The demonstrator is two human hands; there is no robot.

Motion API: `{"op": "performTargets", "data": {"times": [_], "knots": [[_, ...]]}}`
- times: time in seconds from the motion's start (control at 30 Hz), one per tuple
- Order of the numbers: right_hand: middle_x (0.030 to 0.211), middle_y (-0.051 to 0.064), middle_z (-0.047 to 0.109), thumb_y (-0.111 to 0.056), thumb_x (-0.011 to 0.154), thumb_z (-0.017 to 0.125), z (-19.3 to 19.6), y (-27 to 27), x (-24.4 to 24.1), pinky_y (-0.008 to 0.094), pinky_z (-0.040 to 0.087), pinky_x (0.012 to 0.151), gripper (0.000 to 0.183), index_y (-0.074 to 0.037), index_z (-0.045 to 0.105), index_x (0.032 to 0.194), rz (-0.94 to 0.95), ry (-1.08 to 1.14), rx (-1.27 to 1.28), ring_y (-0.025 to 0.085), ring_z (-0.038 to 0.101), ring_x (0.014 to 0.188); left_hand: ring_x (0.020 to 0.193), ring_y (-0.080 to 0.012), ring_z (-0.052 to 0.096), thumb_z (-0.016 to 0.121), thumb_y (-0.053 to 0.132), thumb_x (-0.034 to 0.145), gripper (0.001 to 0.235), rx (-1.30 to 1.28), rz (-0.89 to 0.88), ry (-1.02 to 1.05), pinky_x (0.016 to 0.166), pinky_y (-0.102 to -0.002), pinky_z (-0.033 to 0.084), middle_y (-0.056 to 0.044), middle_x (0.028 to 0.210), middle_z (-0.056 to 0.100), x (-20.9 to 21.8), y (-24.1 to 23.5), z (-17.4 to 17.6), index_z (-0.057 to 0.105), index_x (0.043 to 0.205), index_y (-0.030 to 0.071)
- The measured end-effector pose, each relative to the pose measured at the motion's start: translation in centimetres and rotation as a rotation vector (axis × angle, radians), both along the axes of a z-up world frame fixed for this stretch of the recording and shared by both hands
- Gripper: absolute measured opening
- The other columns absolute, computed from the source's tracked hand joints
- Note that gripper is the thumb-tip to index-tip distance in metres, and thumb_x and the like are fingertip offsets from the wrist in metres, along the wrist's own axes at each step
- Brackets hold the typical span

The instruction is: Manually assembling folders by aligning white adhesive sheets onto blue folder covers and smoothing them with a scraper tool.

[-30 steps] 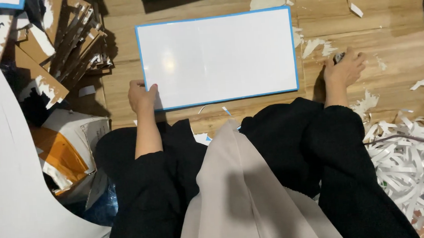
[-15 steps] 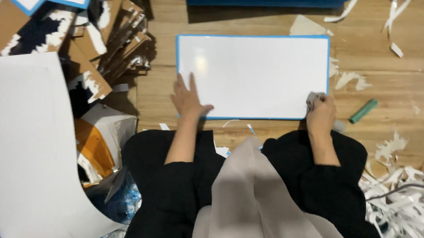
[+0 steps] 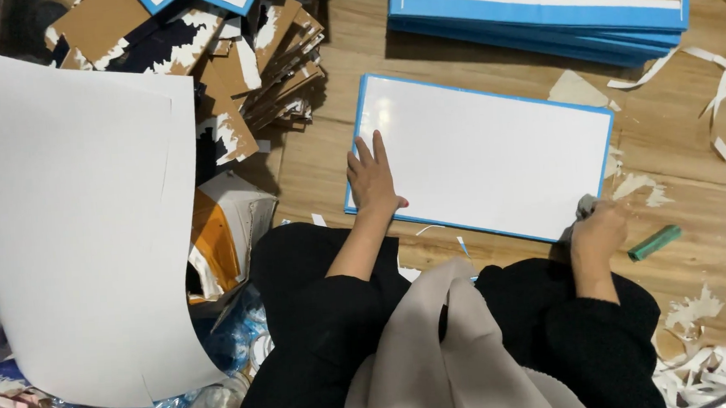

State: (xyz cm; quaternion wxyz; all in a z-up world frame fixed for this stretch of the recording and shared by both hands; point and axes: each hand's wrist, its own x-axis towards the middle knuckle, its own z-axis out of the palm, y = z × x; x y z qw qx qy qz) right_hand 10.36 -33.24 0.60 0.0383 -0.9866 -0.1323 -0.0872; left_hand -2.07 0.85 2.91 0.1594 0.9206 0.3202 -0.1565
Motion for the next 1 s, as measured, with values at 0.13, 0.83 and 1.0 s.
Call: {"op": "performTargets", "data": {"times": [0.13, 0.83, 1.0], "knots": [[0.078, 0.012, 0.054, 0.003, 0.069, 0.057, -2.2, 4.8, -3.4, 0.041, 0.049, 0.056, 0.01, -0.004, 0.06, 0.076, 0.024, -0.045, -0.125, 0.033, 0.057, 0.07, 0.128, -0.0447, 0.024, 0.088, 0.028, 0.052, 0.123, -0.11, 0.044, 0.0, 0.102, -0.048, 0.033, -0.028, 0.14, 0.017, -0.2, 0.2, 3.2, 0.005, 0.142, 0.008], [0.08, 0.007, 0.054, 0.0, 0.073, 0.064, 1.5, 32.8, -5.2, 0.029, 0.052, 0.062, 0.006, -0.004, 0.065, 0.077, 0.925, -0.004, 0.054, 0.025, 0.059, 0.08, 0.094, -0.0443, 0.045, 0.084, 0.008, 0.055, 0.11, -0.193, 0.325, 0.069, 0.063, -0.058, 0.052, -0.025, 0.113, 0.032, 0.6, 2.4, -9.0, 0.009, 0.133, -0.013], [0.082, 0.001, 0.05, -0.017, 0.074, 0.063, -0.1, 33.9, -3.2, 0.024, 0.047, 0.063, 0.007, -0.012, 0.058, 0.077, 1.162, -0.092, 0.014, 0.018, 0.053, 0.084, 0.093, -0.0438, 0.044, 0.083, 0.014, 0.057, 0.111, -0.205, 0.313, 0.061, 0.059, -0.059, 0.051, -0.026, 0.114, 0.031, -0.2, 1.9, -8.4, 0.007, 0.133, -0.015]]}}
